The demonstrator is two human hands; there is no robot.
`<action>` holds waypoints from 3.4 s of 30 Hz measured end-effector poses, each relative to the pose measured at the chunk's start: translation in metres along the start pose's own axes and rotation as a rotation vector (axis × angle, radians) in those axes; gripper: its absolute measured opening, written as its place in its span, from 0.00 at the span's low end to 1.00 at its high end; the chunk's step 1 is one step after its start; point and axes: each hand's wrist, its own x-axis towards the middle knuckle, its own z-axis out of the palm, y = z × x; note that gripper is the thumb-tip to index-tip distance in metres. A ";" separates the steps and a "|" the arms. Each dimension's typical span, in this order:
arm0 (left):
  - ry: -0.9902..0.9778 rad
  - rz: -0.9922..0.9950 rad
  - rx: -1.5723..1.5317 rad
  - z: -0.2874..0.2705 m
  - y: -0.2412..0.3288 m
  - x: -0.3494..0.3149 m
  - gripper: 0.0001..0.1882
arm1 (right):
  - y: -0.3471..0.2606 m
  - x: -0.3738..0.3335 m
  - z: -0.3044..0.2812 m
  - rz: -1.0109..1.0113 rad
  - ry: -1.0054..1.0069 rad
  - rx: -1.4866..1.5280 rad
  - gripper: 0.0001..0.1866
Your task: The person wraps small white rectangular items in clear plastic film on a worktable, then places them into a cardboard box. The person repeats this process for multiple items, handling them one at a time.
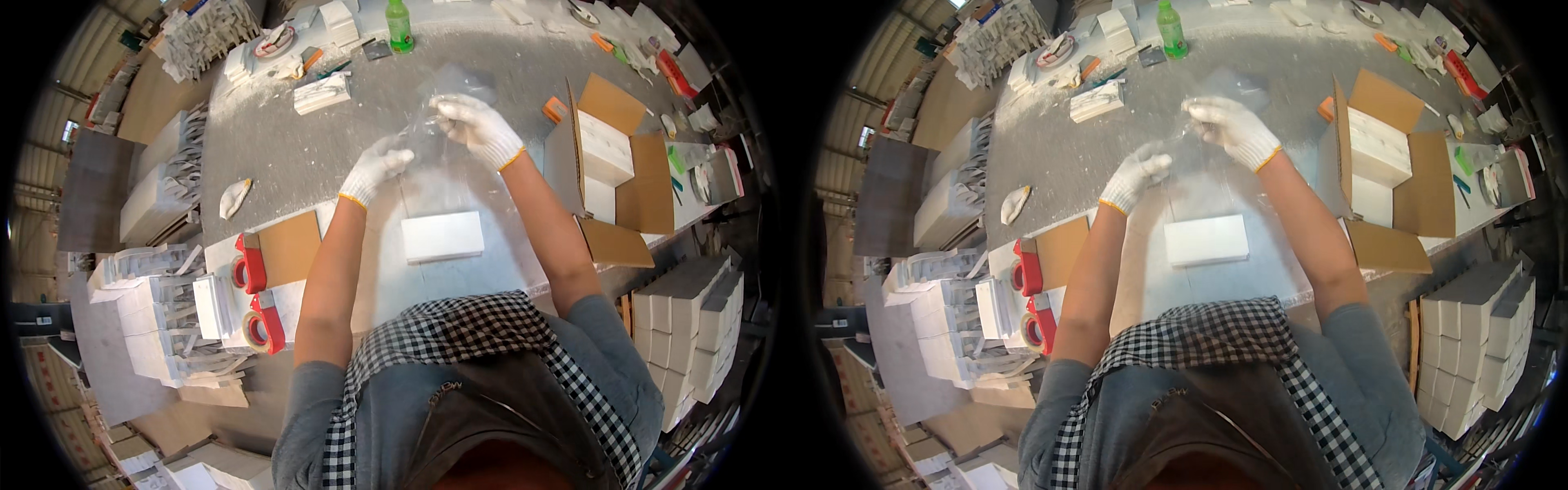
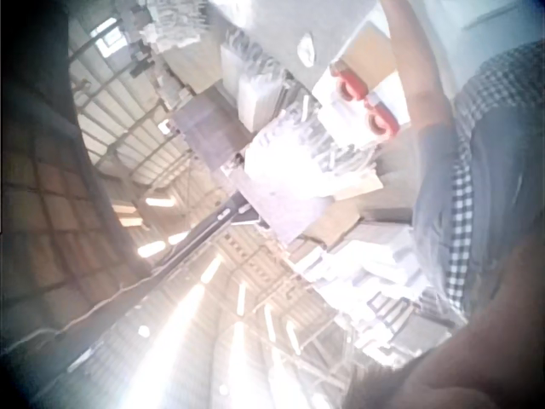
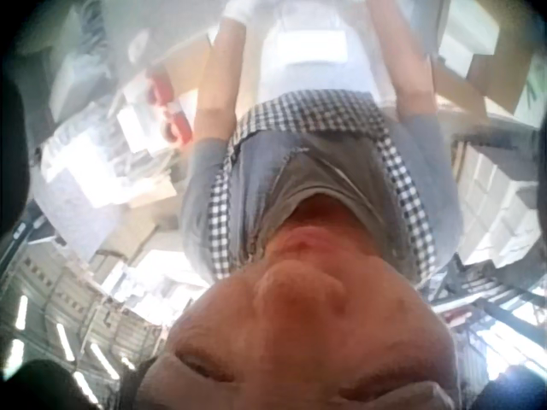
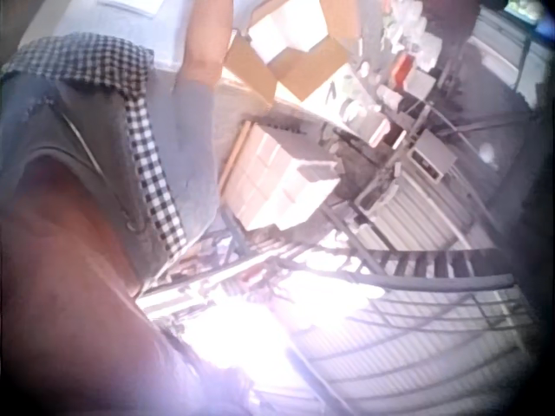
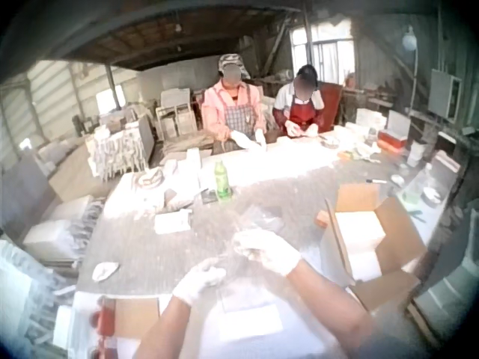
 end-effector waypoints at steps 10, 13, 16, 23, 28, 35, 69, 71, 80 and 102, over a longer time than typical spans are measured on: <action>-0.090 0.255 0.072 0.032 0.054 -0.080 0.57 | -0.025 -0.098 0.017 -0.209 -0.376 -0.129 0.16; -0.134 0.301 0.068 0.040 0.058 -0.097 0.63 | -0.027 -0.118 0.015 -0.244 -0.474 -0.221 0.14; -0.185 0.334 0.171 0.052 0.065 -0.113 0.63 | -0.029 -0.134 0.005 -0.183 -0.513 -0.300 0.18; -0.152 0.477 0.590 0.071 0.067 -0.173 0.20 | -0.035 -0.179 -0.006 -0.038 -0.531 -0.448 0.14; -0.170 0.857 1.098 0.074 0.036 -0.233 0.10 | -0.010 -0.216 -0.023 0.002 -0.677 -0.471 0.11; -0.183 0.897 1.043 0.089 -0.055 -0.252 0.10 | 0.029 -0.247 -0.014 0.302 -0.751 -0.726 0.13; 0.427 0.164 1.669 -0.113 0.045 0.023 0.24 | 0.136 -0.231 -0.035 0.180 -0.630 -1.124 0.13; 0.457 0.142 1.763 -0.138 0.055 0.063 0.27 | 0.137 -0.229 -0.035 0.226 -0.609 -1.124 0.13; 0.308 0.219 1.917 -0.209 0.081 0.195 0.44 | 0.150 -0.207 -0.028 0.390 -0.510 -1.082 0.13; 0.111 0.098 1.856 -0.142 0.100 0.117 0.39 | 0.153 -0.196 -0.016 0.323 -0.470 -1.088 0.15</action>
